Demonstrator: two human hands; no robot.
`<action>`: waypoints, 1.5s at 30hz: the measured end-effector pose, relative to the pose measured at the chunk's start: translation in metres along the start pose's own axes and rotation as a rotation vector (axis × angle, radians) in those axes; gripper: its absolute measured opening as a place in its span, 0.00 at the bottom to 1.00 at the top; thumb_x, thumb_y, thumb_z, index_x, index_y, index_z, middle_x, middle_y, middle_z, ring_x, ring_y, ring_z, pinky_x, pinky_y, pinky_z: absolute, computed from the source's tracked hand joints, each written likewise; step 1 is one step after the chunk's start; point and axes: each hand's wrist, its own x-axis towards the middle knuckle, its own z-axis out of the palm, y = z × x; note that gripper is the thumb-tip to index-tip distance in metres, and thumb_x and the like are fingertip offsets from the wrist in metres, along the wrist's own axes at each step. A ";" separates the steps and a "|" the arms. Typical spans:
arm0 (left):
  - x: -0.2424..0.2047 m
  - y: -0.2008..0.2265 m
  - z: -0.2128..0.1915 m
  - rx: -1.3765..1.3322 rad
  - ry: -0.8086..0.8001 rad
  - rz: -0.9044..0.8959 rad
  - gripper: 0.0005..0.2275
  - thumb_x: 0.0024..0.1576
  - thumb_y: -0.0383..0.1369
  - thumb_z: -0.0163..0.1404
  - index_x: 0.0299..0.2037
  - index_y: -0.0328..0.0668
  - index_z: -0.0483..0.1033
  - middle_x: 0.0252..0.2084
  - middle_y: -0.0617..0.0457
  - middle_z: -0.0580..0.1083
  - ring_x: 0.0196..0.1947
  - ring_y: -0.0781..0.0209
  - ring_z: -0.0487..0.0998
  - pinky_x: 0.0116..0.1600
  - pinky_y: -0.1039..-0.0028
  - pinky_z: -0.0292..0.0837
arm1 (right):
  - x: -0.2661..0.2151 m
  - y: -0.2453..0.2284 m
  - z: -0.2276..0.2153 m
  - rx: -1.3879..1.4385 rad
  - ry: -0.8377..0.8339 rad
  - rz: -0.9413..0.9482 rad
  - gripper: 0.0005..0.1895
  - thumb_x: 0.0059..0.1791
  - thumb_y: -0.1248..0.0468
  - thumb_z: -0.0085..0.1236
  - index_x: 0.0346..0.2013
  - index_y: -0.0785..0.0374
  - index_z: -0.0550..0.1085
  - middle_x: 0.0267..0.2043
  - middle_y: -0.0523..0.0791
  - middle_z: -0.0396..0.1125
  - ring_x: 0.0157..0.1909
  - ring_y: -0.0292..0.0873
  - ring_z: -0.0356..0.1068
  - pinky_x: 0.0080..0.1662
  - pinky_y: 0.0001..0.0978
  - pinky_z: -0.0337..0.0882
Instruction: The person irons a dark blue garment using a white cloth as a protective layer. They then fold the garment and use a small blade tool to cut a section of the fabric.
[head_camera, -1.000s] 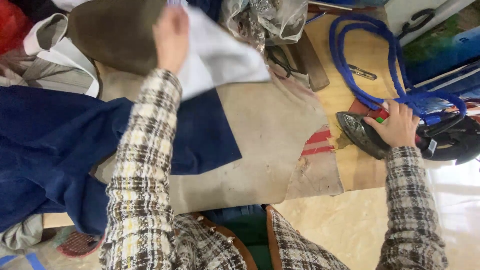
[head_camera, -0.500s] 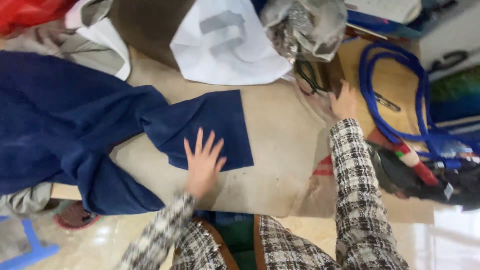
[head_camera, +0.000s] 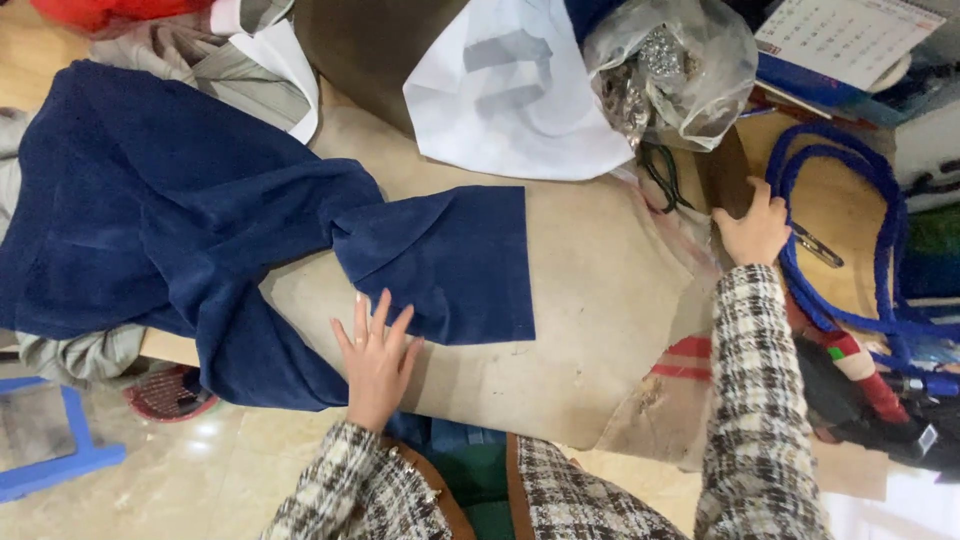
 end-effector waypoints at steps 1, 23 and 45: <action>0.010 -0.004 -0.001 0.029 0.050 0.028 0.20 0.61 0.46 0.49 0.63 0.60 0.69 0.75 0.50 0.58 0.77 0.41 0.49 0.71 0.33 0.38 | -0.008 0.007 -0.006 -0.025 -0.021 0.003 0.37 0.43 0.48 0.68 0.64 0.44 0.64 0.50 0.54 0.64 0.54 0.62 0.69 0.48 0.58 0.67; 0.111 -0.055 0.052 0.053 0.071 0.125 0.24 0.66 0.52 0.40 0.68 0.51 0.67 0.78 0.43 0.53 0.78 0.40 0.47 0.70 0.27 0.27 | -0.231 -0.300 -0.003 0.184 -0.032 -0.122 0.32 0.46 0.44 0.63 0.66 0.30 0.68 0.41 0.46 0.62 0.43 0.51 0.72 0.44 0.43 0.70; 0.087 -0.018 0.057 -0.020 -0.031 0.222 0.25 0.65 0.50 0.40 0.69 0.46 0.62 0.78 0.42 0.50 0.79 0.40 0.41 0.64 0.18 0.24 | -0.188 -0.244 -0.016 1.100 -0.487 0.217 0.35 0.51 0.54 0.55 0.73 0.45 0.60 0.77 0.53 0.47 0.79 0.56 0.39 0.74 0.48 0.44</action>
